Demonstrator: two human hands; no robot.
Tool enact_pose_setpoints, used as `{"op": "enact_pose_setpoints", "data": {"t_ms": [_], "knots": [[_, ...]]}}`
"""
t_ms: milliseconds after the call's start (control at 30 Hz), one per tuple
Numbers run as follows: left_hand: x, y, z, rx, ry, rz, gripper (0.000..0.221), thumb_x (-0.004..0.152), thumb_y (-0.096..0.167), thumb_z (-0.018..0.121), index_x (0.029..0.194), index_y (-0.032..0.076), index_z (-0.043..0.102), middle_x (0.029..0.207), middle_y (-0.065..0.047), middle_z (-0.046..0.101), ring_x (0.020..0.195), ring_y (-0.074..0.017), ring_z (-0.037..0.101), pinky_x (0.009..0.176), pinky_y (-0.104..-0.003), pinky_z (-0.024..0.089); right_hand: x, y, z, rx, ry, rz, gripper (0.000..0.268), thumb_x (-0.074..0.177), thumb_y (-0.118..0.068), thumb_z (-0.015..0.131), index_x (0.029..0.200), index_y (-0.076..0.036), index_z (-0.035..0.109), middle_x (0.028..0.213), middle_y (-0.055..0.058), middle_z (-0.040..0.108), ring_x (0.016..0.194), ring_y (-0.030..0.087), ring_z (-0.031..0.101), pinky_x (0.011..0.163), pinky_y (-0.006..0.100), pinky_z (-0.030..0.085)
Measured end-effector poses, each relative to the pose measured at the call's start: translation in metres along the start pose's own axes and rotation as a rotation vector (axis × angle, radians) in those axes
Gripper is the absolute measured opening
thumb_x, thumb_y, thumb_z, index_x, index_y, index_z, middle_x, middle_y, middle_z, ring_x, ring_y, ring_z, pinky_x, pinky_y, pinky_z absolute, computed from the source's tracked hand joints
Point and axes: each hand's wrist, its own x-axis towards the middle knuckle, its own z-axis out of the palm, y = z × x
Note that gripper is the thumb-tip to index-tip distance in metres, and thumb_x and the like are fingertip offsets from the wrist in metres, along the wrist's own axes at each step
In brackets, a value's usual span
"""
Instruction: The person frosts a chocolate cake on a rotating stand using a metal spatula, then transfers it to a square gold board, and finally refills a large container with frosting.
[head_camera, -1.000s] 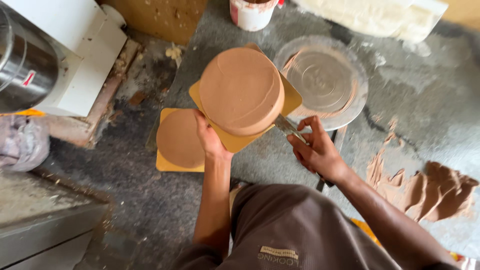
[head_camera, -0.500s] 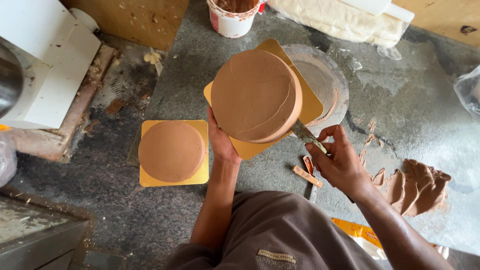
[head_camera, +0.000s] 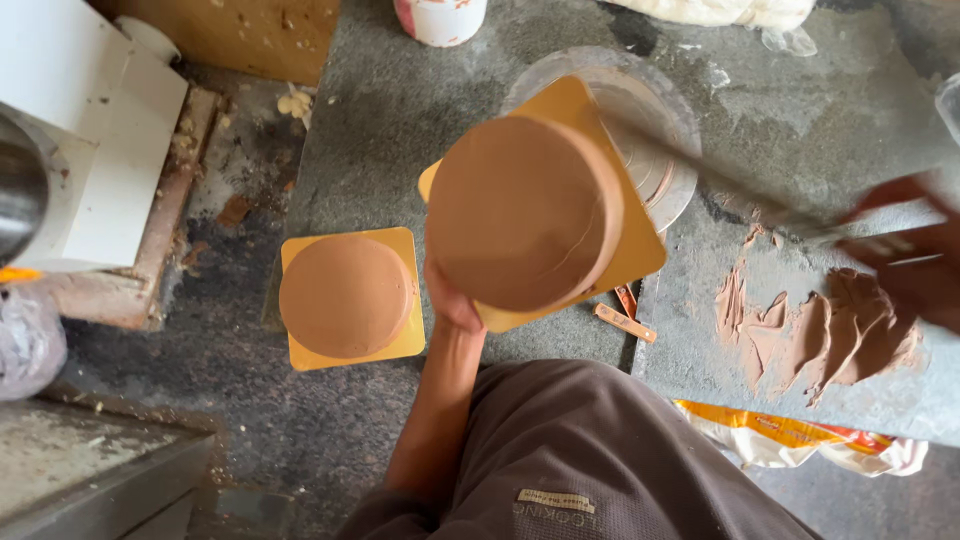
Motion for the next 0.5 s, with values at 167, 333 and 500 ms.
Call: {"op": "enact_pose_setpoints", "data": {"t_ms": [167, 333, 500], "knots": [[-0.004, 0.030, 0.015, 0.419, -0.205, 0.211, 0.102, 0.078, 0.053, 0.087, 0.157, 0.004, 0.045, 0.146, -0.008, 0.056, 0.130, -0.0243, 0.056, 0.104, -0.042, 0.049, -0.001, 0.053, 0.008, 0.110, 0.218, 0.085, 0.033, 0.104, -0.016, 0.059, 0.132, -0.005, 0.047, 0.074, 0.012, 0.065, 0.050, 0.013, 0.048, 0.041, 0.031, 0.034], [0.002, 0.048, 0.045, -0.403, 0.278, -0.426, 0.110, 0.089, 0.086, 0.045, 0.161, 0.003, 0.038, 0.161, -0.019, 0.045, 0.142, -0.0344, 0.047, 0.117, -0.050, 0.043, -0.014, 0.128, 0.007, 0.383, 0.431, 0.100, 0.034, 0.109, -0.011, 0.058, 0.141, -0.003, 0.049, 0.085, 0.014, 0.068, 0.057, 0.014, 0.049, 0.046, 0.030, 0.037], [0.002, 0.050, 0.071, -0.556, 0.086, -0.609, 0.115, 0.086, 0.090, 0.045, 0.159, 0.002, 0.035, 0.160, -0.022, 0.044, 0.142, -0.0352, 0.047, 0.116, -0.051, 0.042, 0.046, 0.098, 0.037, 0.442, 0.457, 0.013, 0.043, 0.109, -0.009, 0.058, 0.151, -0.006, 0.050, 0.093, 0.014, 0.071, 0.065, 0.012, 0.057, 0.051, 0.030, 0.042]]}}
